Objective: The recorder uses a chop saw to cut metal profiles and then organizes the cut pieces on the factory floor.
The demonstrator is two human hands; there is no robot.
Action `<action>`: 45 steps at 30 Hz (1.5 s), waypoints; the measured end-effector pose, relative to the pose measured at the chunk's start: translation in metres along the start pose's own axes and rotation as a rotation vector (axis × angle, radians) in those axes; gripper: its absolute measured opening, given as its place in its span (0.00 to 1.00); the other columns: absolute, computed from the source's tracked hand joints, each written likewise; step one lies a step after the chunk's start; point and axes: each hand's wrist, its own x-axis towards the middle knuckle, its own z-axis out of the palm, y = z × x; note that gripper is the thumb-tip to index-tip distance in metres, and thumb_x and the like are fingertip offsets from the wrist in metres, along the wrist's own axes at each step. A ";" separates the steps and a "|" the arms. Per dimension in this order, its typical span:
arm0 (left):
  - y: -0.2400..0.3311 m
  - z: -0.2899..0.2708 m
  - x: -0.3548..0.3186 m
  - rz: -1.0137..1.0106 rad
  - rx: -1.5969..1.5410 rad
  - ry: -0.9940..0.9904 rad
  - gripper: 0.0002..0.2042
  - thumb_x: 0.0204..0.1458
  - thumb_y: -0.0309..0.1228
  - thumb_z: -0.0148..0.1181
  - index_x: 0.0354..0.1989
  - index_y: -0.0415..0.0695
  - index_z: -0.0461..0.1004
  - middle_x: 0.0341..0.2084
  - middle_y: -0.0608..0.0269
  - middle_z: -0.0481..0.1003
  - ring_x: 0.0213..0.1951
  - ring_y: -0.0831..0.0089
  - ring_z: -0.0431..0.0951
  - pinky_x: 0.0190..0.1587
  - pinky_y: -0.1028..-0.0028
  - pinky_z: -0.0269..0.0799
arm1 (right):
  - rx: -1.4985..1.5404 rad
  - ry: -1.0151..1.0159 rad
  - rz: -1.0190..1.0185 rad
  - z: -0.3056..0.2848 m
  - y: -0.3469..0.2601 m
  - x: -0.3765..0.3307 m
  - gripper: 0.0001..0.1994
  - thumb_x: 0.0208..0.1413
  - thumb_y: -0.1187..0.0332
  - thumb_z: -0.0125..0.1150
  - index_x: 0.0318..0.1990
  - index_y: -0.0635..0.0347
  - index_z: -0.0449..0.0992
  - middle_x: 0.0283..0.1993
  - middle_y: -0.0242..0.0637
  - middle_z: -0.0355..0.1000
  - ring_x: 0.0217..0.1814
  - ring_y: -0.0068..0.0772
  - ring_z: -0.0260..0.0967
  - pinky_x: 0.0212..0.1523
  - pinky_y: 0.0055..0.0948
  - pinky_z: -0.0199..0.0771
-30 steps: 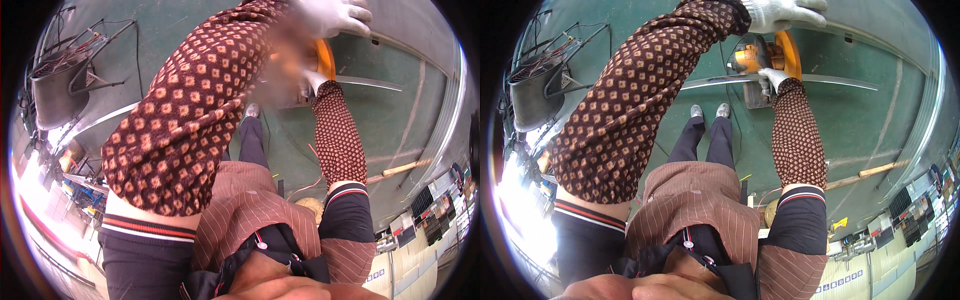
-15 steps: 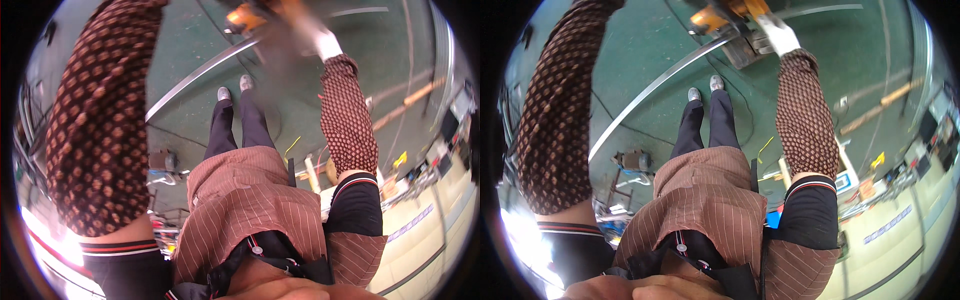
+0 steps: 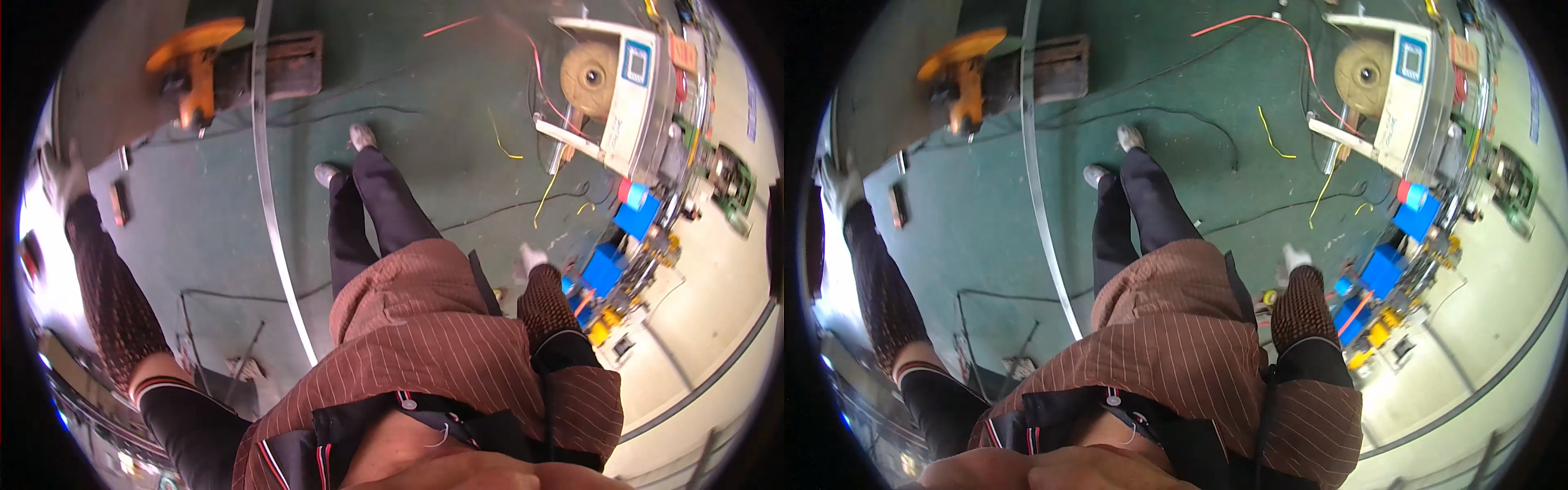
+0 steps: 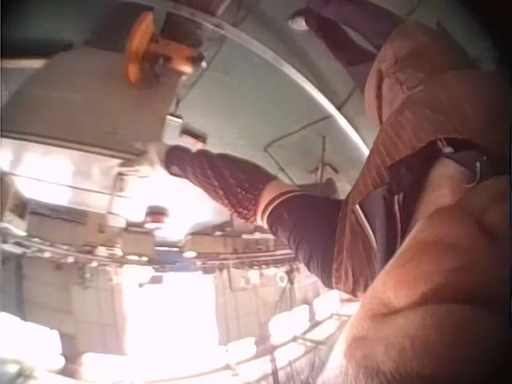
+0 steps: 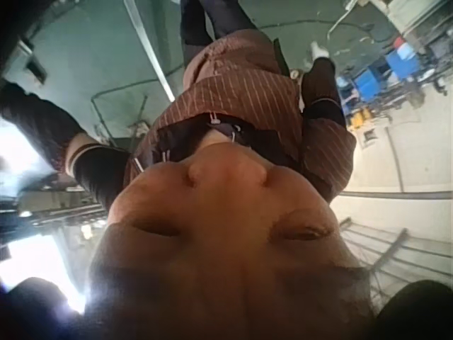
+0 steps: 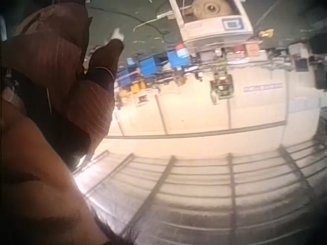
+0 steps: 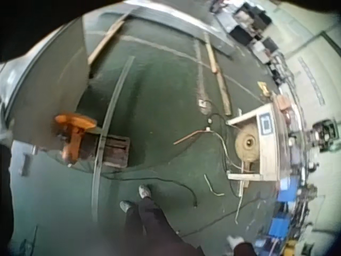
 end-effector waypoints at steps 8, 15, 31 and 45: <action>0.036 -0.085 -0.188 -0.093 -0.251 -0.561 0.38 0.52 0.43 0.69 0.69 0.41 0.61 0.63 0.42 0.67 0.65 0.47 0.67 0.66 0.55 0.63 | 0.517 -0.714 0.678 0.124 0.095 -0.050 0.42 0.65 0.36 0.45 0.63 0.74 0.65 0.60 0.59 0.72 0.61 0.61 0.70 0.63 0.57 0.70; 0.316 -0.207 -0.408 -0.293 -0.366 -1.288 0.36 0.55 0.39 0.66 0.73 0.55 0.58 0.67 0.53 0.65 0.61 0.57 0.74 0.62 0.62 0.71 | 0.934 -0.856 0.736 0.140 0.107 0.087 0.46 0.66 0.33 0.37 0.76 0.64 0.43 0.80 0.54 0.41 0.82 0.57 0.35 0.78 0.54 0.39; 0.742 -0.165 -0.503 -0.837 -1.342 -1.520 0.24 0.65 0.26 0.53 0.69 0.38 0.62 0.59 0.49 0.72 0.58 0.62 0.75 0.64 0.67 0.68 | 1.468 -0.824 0.462 0.276 -0.213 0.300 0.30 0.70 0.53 0.51 0.71 0.61 0.53 0.61 0.48 0.65 0.60 0.50 0.68 0.61 0.52 0.73; 0.754 -0.079 -0.495 -1.336 -1.277 -1.493 0.22 0.68 0.30 0.50 0.69 0.36 0.62 0.55 0.52 0.75 0.53 0.68 0.78 0.60 0.69 0.71 | 1.343 -0.426 0.738 0.408 -0.321 0.390 0.19 0.65 0.49 0.49 0.43 0.58 0.70 0.36 0.34 0.73 0.35 0.34 0.71 0.41 0.35 0.77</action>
